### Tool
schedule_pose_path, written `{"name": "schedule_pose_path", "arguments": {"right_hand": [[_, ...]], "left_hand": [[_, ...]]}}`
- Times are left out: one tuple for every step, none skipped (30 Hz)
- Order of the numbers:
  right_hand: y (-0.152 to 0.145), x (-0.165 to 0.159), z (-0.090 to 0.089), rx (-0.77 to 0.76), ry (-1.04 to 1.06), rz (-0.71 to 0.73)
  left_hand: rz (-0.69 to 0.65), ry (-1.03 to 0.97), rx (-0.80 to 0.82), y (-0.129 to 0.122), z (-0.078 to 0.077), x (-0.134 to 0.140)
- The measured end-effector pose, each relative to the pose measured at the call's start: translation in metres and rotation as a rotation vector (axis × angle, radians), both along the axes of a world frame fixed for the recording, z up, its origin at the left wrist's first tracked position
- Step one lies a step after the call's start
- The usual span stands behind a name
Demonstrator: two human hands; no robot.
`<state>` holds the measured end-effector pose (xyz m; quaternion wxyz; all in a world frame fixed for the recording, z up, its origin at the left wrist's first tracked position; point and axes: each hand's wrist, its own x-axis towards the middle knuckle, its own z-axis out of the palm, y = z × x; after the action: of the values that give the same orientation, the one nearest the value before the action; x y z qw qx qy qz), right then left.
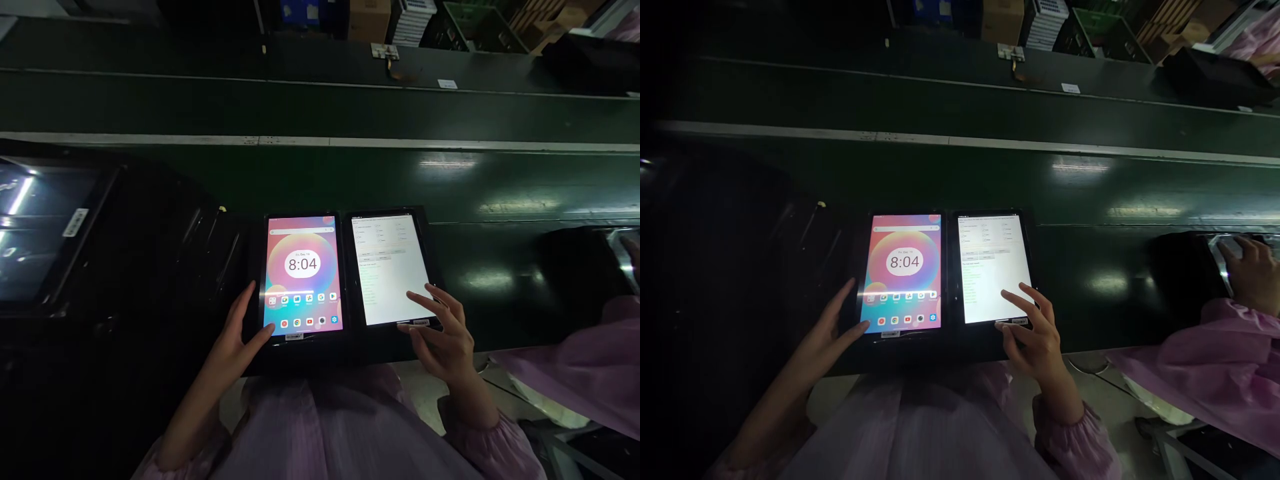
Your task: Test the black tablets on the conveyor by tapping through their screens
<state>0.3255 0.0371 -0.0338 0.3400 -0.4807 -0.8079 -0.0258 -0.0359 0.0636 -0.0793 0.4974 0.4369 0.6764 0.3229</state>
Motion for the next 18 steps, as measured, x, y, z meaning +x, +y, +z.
{"name": "schedule_pose_path", "arguments": {"right_hand": [[0.000, 0.002, -0.001, 0.000, -0.003, -0.008], [0.000, 0.003, -0.003, 0.004, -0.010, -0.031], [0.000, 0.004, -0.004, 0.013, -0.022, -0.073], [0.001, 0.005, -0.006, 0.026, -0.036, -0.124], [0.002, 0.006, -0.008, 0.039, -0.048, -0.172], [0.002, 0.006, -0.009, 0.052, -0.053, -0.206], [0.003, 0.005, -0.009, 0.059, -0.050, -0.220], [0.003, 0.004, -0.008, 0.058, -0.039, -0.212], [0.003, 0.001, -0.007, 0.051, -0.024, -0.187], [0.002, -0.002, -0.005, 0.040, -0.011, -0.155], [0.002, -0.006, -0.004, 0.028, -0.003, -0.123], [0.001, -0.010, -0.002, 0.016, 0.000, -0.094], [0.001, -0.014, -0.001, 0.006, 0.000, -0.070], [0.001, -0.017, 0.000, -0.001, -0.002, -0.050], [0.001, -0.020, 0.000, -0.005, -0.004, -0.035], [0.001, -0.023, 0.000, -0.007, -0.007, -0.023], [0.002, -0.025, -0.001, -0.008, -0.010, -0.015], [0.002, -0.027, -0.001, -0.010, -0.016, -0.012]], "left_hand": [[0.001, 0.003, 0.002, 0.000, 0.000, 0.000], [0.000, 0.007, 0.002, 0.000, -0.001, 0.000], [-0.001, 0.009, 0.004, 0.000, -0.001, 0.000], [-0.001, 0.010, 0.010, 0.000, -0.002, 0.000], [-0.001, 0.008, 0.020, 0.001, -0.002, 0.000], [-0.001, 0.005, 0.034, 0.001, -0.003, 0.000], [-0.001, 0.000, 0.046, 0.001, -0.004, 0.000], [0.002, -0.004, 0.054, 0.001, -0.005, 0.000], [0.006, -0.008, 0.057, 0.001, -0.005, -0.001], [0.010, -0.014, 0.054, 0.000, -0.006, -0.001], [0.016, -0.021, 0.052, 0.000, -0.007, -0.001], [0.028, -0.030, 0.056, -0.001, -0.008, -0.001], [0.043, -0.039, 0.072, -0.002, -0.008, 0.000], [0.058, -0.045, 0.102, -0.002, -0.008, 0.000], [0.070, -0.047, 0.142, -0.003, -0.008, 0.000], [0.078, -0.047, 0.183, -0.003, -0.008, 0.001], [0.080, -0.047, 0.213, -0.003, -0.007, 0.001], [0.074, -0.048, 0.225, -0.002, -0.006, 0.001]]}}
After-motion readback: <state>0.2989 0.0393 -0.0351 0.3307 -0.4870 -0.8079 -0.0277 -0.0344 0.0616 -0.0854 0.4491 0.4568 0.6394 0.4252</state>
